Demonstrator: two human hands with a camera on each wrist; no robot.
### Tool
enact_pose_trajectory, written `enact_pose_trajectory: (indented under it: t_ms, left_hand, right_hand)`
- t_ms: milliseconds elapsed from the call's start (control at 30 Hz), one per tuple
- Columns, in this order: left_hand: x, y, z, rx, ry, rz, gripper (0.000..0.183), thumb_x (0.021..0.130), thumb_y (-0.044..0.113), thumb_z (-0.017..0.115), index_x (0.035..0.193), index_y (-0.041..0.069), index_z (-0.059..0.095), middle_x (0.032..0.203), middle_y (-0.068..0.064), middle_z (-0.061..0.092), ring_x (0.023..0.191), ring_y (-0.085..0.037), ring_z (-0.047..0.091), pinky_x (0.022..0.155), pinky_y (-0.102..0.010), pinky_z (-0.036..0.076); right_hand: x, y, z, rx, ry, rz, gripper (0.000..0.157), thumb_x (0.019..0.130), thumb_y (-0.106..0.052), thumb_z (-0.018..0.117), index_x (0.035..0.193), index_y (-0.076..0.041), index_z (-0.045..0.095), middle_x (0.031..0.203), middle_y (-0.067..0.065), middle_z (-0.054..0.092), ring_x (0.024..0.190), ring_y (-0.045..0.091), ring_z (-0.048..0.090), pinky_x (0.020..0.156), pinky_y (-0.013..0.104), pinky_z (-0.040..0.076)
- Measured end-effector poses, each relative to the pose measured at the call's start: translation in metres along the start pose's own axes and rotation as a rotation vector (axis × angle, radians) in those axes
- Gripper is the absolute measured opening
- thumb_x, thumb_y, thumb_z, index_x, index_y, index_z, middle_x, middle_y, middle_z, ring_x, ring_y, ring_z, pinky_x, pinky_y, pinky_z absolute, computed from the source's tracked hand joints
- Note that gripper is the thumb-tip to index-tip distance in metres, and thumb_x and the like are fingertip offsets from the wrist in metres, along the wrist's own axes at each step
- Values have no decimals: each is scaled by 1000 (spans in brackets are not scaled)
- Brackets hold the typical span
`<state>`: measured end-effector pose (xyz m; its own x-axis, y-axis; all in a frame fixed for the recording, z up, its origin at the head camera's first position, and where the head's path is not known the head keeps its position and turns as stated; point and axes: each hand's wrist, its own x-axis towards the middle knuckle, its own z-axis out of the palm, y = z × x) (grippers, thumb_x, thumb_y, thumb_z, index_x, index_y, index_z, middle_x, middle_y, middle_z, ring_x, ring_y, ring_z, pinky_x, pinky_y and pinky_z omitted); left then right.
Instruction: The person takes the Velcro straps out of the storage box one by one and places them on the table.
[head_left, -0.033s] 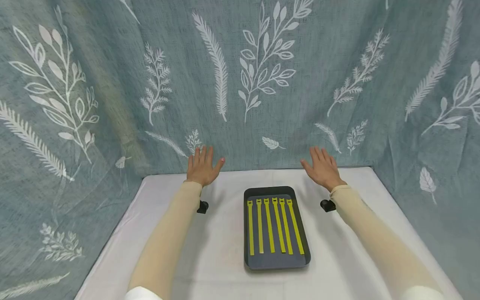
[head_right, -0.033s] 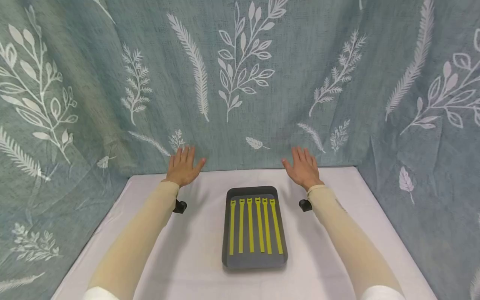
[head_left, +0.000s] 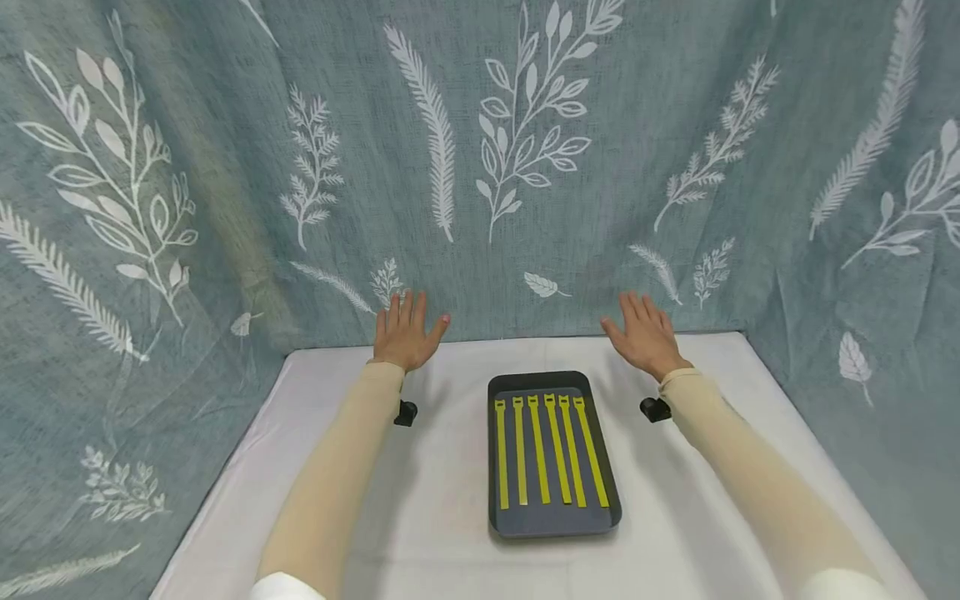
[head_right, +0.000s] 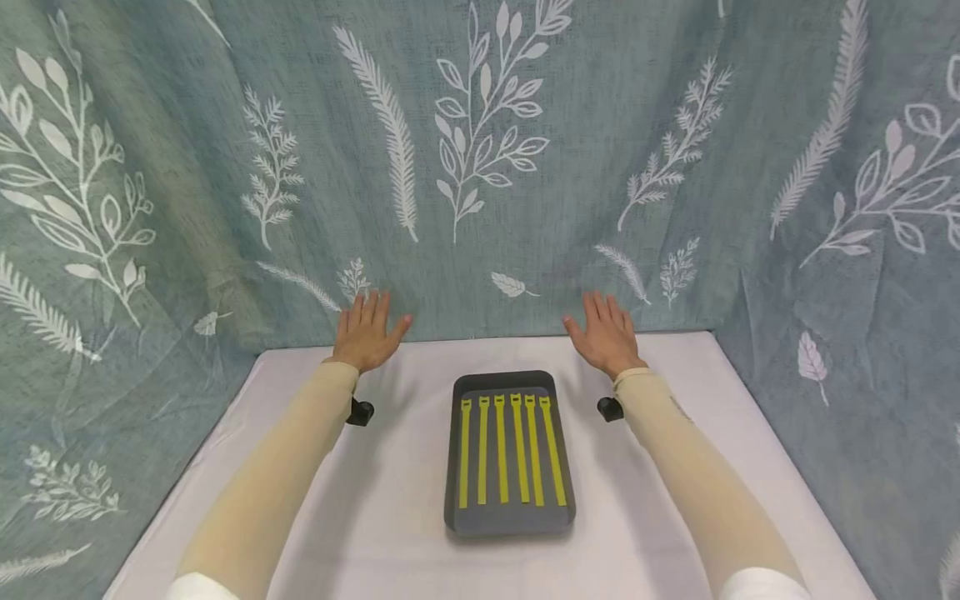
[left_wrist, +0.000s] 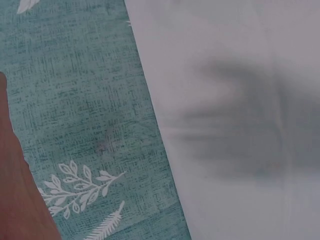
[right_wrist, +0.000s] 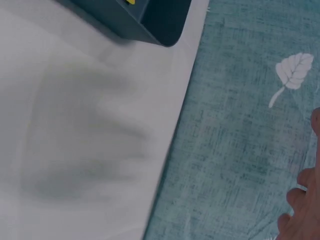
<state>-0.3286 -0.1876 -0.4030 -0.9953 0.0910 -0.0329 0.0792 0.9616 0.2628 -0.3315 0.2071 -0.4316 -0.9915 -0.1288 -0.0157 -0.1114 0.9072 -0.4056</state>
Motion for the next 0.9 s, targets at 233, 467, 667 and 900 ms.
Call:
enact_pose_trajectory:
  t_ms: [233, 467, 667, 900]
  left_hand:
    - [-4, 1, -3, 3, 24, 12, 81, 104, 62, 19, 163, 10, 0, 171, -18, -4, 158, -37, -11, 125, -57, -5]
    - [-7, 1, -10, -16, -23, 25, 72, 107, 51, 28, 160, 3, 22, 164, -22, 27, 151, -42, 27, 123, -60, 16]
    - [-11, -1, -5, -302, -292, -7, 41, 108, 29, 41, 124, -2, 64, 118, -21, 68, 104, -34, 68, 85, -44, 56]
    - [-40, 1, 47, -622, -436, -6, 41, 107, 30, 44, 108, -7, 62, 87, -12, 70, 75, -22, 70, 61, -36, 57]
  right_hand:
    - [-3, -11, 2, 31, 6, -5, 77, 107, -53, 28, 162, -3, 7, 169, 22, 2, 157, 43, -5, 123, 63, 0]
    - [-8, -17, 2, 157, 17, -8, 72, 108, -47, 34, 161, -1, 16, 166, 26, 13, 154, 48, 8, 121, 66, 9]
    - [-3, -24, 0, 478, -135, 32, 69, 108, -44, 34, 156, 6, 27, 157, 30, 35, 145, 45, 37, 114, 55, 38]
    - [-4, -39, 6, 845, -292, 75, 57, 109, -36, 39, 147, 7, 42, 139, 30, 57, 115, 32, 68, 96, 37, 56]
